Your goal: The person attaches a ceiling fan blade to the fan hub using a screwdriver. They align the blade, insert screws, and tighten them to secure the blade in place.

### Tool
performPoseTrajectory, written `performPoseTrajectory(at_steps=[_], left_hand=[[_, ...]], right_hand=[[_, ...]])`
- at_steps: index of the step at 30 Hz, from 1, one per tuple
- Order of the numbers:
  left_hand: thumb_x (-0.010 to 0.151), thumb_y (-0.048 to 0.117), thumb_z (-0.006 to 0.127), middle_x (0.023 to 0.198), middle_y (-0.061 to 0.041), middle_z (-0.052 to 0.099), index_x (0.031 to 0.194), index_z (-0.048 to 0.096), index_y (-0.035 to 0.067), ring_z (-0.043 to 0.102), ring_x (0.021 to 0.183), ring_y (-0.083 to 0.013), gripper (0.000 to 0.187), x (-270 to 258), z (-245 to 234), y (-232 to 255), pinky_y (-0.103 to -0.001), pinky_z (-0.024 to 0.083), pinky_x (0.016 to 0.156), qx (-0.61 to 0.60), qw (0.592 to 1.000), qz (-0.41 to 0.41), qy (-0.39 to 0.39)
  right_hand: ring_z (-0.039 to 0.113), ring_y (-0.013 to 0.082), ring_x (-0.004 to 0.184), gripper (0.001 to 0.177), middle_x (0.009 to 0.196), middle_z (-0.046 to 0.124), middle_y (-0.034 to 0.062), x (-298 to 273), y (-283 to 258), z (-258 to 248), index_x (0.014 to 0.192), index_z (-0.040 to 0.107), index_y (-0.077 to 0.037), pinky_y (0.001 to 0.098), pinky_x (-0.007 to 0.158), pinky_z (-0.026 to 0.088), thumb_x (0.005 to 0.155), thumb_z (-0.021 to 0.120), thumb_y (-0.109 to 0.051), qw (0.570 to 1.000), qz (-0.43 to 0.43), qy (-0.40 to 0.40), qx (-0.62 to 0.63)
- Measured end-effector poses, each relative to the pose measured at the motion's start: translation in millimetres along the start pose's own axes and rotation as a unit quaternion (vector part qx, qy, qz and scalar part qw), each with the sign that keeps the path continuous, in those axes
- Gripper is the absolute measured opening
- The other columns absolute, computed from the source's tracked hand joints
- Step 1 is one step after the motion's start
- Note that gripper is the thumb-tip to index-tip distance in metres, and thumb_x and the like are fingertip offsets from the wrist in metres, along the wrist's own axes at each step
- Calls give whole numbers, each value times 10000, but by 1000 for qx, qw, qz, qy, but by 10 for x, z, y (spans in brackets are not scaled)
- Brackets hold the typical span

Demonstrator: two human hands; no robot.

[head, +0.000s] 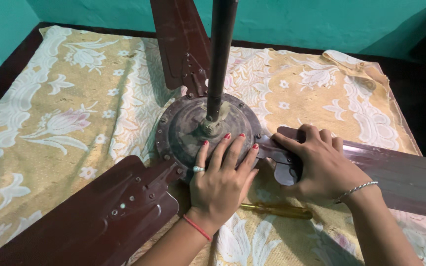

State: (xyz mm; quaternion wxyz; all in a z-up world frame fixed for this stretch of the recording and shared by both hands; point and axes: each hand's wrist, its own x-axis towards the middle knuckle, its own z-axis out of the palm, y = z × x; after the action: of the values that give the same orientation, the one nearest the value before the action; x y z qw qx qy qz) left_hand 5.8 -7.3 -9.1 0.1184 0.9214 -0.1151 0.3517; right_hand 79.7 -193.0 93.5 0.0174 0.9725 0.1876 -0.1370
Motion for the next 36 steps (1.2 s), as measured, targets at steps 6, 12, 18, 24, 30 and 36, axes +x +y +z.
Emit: performPoseTrajectory(at_steps=[6, 12, 18, 24, 30, 36], left_hand=[[936, 406, 706, 1434, -36, 592, 1320, 711, 233, 529, 1334, -261, 421, -18, 35, -2, -532, 313, 1177, 20, 1000, 6, 4], [944, 405, 701, 1434, -35, 597, 1319, 715, 219, 529, 1336, -254, 419, -28, 36, -1, -534, 313, 1177, 19, 1000, 5, 4], [944, 397, 696, 1434, -32, 596, 1319, 712, 216, 525, 1347, -253, 416, -22, 52, 11, -531, 311, 1183, 11, 1000, -1, 7], [948, 392, 690, 1437, -36, 590, 1326, 706, 225, 522, 1335, -262, 414, -12, 59, 22, -532, 314, 1173, 19, 1000, -1, 1], [955, 402, 688, 1432, -36, 593, 1323, 709, 231, 523, 1337, -260, 407, -16, 70, 15, -533, 316, 1177, 23, 1000, 3, 5], [948, 407, 689, 1430, -36, 594, 1319, 714, 231, 524, 1339, -259, 412, -15, 69, 19, -532, 318, 1176, 27, 1000, 2, 7]], right_hand=[[449, 317, 1132, 1206, 1198, 474, 145, 19, -1, 14, 1563, 446, -349, 447, 1066, 363, 470, 912, -556, 999, 25, -25, -1], [444, 333, 1093, 1168, 1189, 462, 164, -6, -9, 27, 1546, 474, -313, 441, 1056, 368, 471, 867, -547, 1000, 17, -6, 16], [439, 321, 1115, 1230, 1183, 468, 150, 19, -8, 2, 1576, 433, -318, 437, 1075, 372, 451, 891, -510, 999, 15, -30, 9], [436, 319, 1158, 1166, 1210, 460, 140, 56, 20, -8, 1571, 437, -340, 442, 1115, 372, 523, 926, -482, 999, 14, -34, 20], [428, 337, 1175, 1153, 1251, 452, 144, 72, 79, 41, 1550, 468, -339, 449, 1119, 357, 500, 938, -423, 999, -16, -7, 27], [431, 332, 1165, 1186, 1258, 454, 137, 93, 96, 54, 1554, 461, -341, 460, 1114, 375, 473, 941, -423, 1000, -16, -10, 18]])
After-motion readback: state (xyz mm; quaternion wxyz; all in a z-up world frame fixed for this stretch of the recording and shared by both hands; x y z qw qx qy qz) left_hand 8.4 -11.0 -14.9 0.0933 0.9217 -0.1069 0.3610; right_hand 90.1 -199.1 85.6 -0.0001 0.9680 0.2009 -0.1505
